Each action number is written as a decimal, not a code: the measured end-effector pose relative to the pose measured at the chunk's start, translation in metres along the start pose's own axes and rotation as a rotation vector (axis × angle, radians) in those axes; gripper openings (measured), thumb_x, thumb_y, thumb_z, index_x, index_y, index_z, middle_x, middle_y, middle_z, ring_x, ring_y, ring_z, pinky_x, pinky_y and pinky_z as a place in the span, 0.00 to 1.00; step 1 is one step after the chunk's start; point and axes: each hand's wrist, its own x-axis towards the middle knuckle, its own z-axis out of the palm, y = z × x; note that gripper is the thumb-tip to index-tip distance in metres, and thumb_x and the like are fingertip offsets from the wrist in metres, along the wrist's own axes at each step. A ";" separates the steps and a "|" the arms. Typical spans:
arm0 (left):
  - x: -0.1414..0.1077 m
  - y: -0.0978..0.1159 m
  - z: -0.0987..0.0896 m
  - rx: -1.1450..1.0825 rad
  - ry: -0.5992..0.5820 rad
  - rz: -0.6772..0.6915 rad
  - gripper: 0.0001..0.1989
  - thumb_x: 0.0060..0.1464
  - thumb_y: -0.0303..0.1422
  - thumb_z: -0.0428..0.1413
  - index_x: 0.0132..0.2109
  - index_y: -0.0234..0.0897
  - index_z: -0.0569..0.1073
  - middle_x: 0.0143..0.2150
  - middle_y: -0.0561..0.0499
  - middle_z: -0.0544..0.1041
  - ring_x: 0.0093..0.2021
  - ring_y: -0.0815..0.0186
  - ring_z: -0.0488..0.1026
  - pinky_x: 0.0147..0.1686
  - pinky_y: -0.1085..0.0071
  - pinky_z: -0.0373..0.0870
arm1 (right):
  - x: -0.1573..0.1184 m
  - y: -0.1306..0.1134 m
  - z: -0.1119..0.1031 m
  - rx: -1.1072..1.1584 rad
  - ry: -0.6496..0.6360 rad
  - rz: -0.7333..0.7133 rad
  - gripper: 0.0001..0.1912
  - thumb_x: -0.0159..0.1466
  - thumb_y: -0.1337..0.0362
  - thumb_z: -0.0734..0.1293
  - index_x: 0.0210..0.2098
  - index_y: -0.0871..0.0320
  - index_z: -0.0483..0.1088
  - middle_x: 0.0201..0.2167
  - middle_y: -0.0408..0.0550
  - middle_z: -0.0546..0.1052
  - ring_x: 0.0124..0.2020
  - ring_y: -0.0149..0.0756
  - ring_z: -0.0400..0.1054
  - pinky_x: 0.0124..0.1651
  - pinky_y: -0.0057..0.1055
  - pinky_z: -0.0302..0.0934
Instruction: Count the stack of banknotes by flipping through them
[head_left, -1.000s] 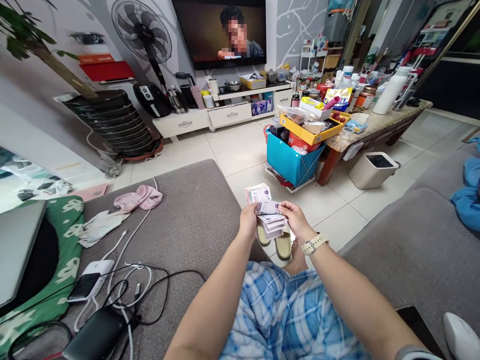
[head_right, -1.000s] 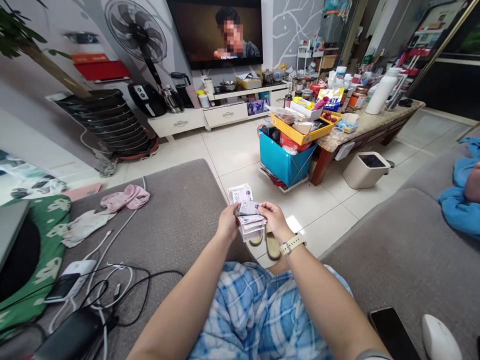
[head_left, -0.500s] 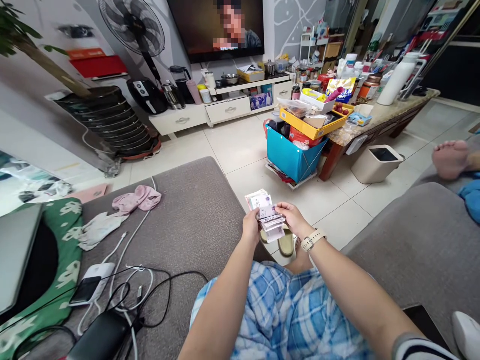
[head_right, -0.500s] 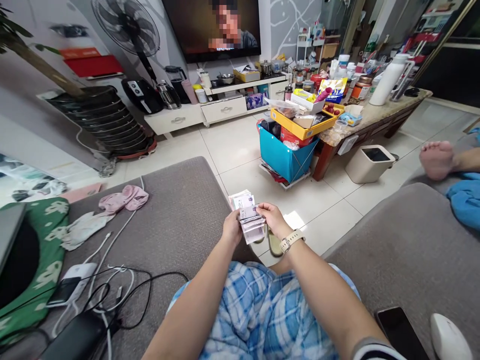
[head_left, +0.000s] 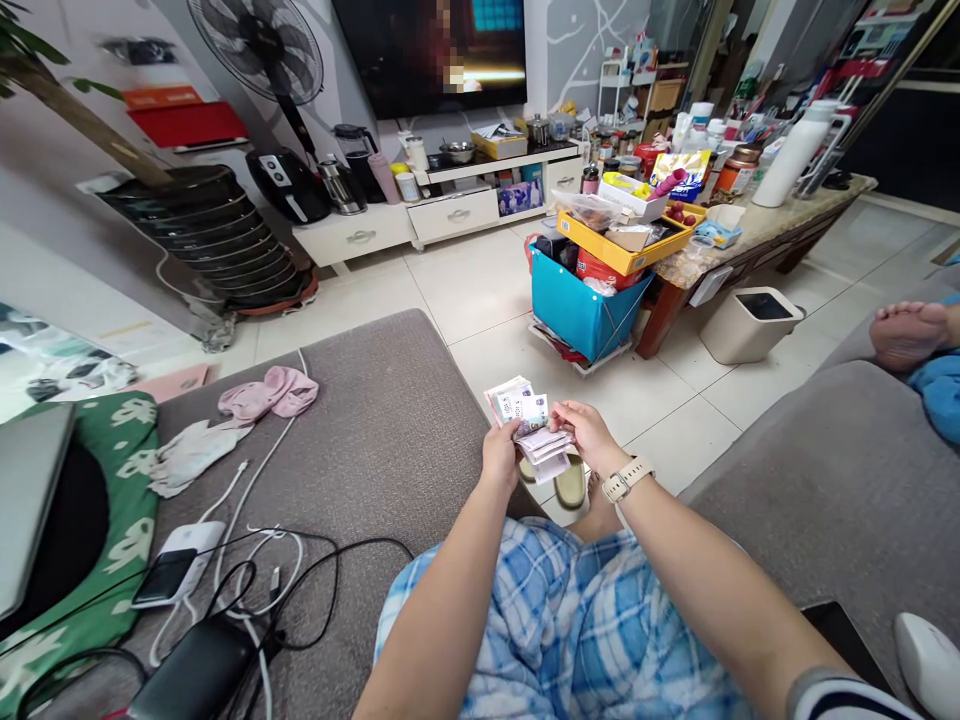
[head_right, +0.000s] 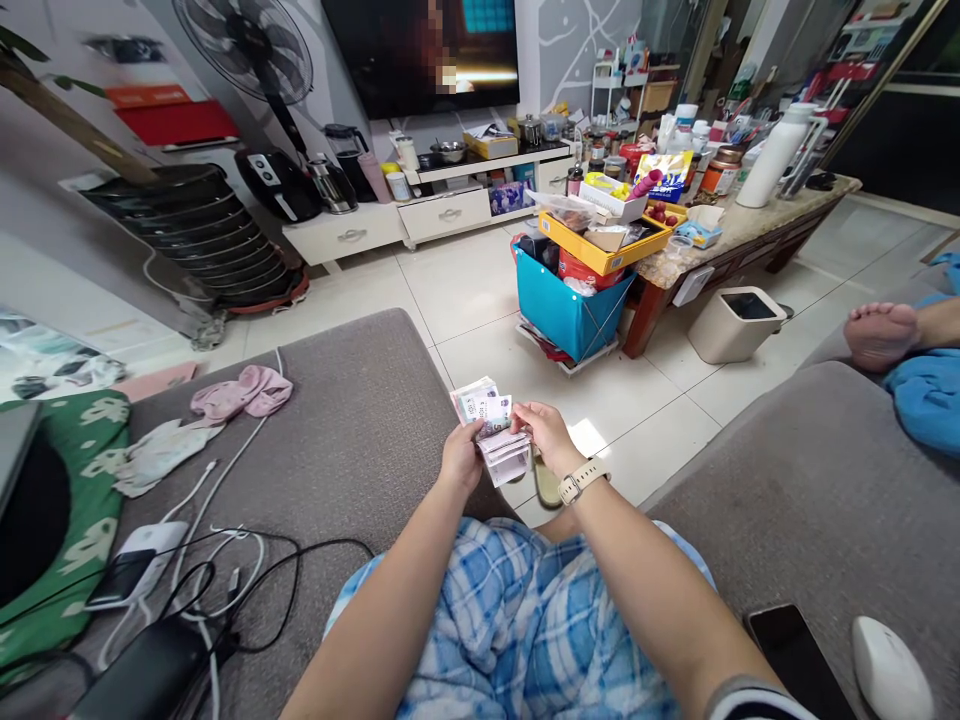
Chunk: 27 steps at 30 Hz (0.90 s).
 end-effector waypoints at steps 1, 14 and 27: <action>-0.001 0.000 0.000 0.006 -0.003 0.000 0.09 0.47 0.25 0.61 0.39 0.34 0.78 0.35 0.46 0.82 0.31 0.63 0.79 0.36 0.67 0.75 | 0.001 0.000 0.000 -0.007 0.032 -0.018 0.22 0.46 0.46 0.77 0.23 0.56 0.70 0.20 0.42 0.72 0.22 0.31 0.61 0.28 0.31 0.55; 0.000 -0.013 -0.004 0.074 -0.105 -0.010 0.16 0.42 0.30 0.65 0.41 0.32 0.79 0.37 0.44 0.83 0.34 0.61 0.79 0.39 0.66 0.74 | 0.008 0.006 -0.009 -0.028 0.124 -0.003 0.19 0.41 0.53 0.79 0.23 0.57 0.70 0.20 0.39 0.71 0.24 0.32 0.63 0.31 0.31 0.57; 0.004 -0.015 -0.005 0.026 -0.014 -0.048 0.15 0.50 0.37 0.61 0.42 0.32 0.79 0.36 0.45 0.83 0.34 0.62 0.80 0.37 0.67 0.75 | 0.007 0.005 -0.006 0.002 0.099 0.019 0.18 0.42 0.54 0.78 0.22 0.56 0.70 0.19 0.38 0.70 0.23 0.30 0.60 0.28 0.30 0.53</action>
